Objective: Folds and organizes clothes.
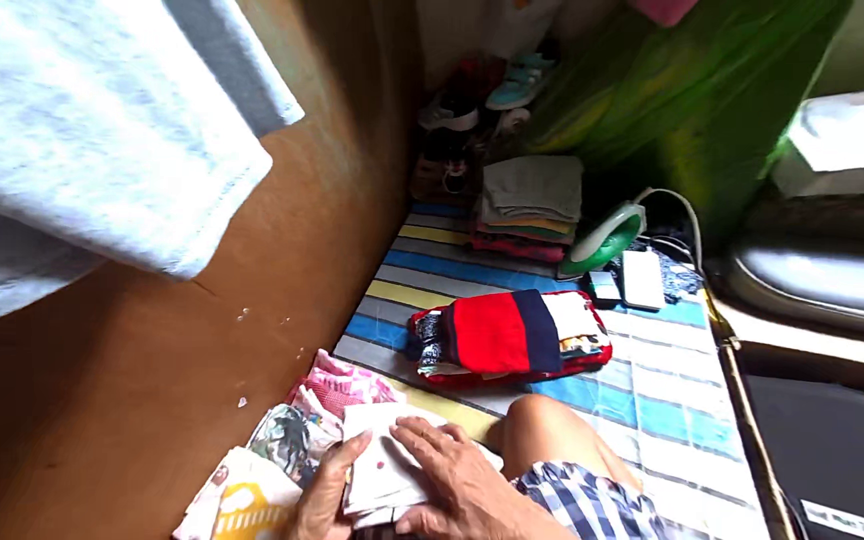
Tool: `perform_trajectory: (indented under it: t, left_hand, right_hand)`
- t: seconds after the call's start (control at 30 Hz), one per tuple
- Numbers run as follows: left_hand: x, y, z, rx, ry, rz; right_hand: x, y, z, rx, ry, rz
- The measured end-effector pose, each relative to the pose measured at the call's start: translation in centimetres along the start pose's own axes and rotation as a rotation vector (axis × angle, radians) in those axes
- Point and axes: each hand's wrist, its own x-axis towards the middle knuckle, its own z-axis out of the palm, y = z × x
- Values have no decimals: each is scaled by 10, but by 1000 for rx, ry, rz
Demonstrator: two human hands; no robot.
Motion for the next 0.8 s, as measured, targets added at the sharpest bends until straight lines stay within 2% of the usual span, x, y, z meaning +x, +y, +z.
perform_trajectory:
  t: [0.07,0.13,0.23,0.27,0.33,0.43,0.57,0.67,0.73,0.8]
  left_hand:
    - [3,-11,6,-138,-123,-36]
    - [3,-18,9,-204,-220,-65]
    - [6,-32,7,-251,-274,-17]
    - [5,-35,8,-215,-257,18]
    - [3,-39,16,18,-207,110]
    - [3,-50,21,332,-122,260]
    - [11,-66,22,491,-6,440]
    - [13,-69,24,660,10,552]
    - [12,-67,27,642,30,531]
    - [14,-65,26,501,53,492]
  right_hand:
    - [-7,7,5,303,28,188]
    - [-10,13,8,613,143,380]
    - [-11,29,14,933,270,451]
    - [-11,31,16,1032,302,469]
    - [-9,31,17,1197,354,501]
    - [-8,31,18,1309,366,514]
    - [-10,29,19,1312,313,488]
    - [-9,27,19,1294,345,529]
    - [-7,26,17,1344,403,591]
    - [-6,26,15,1392,485,675]
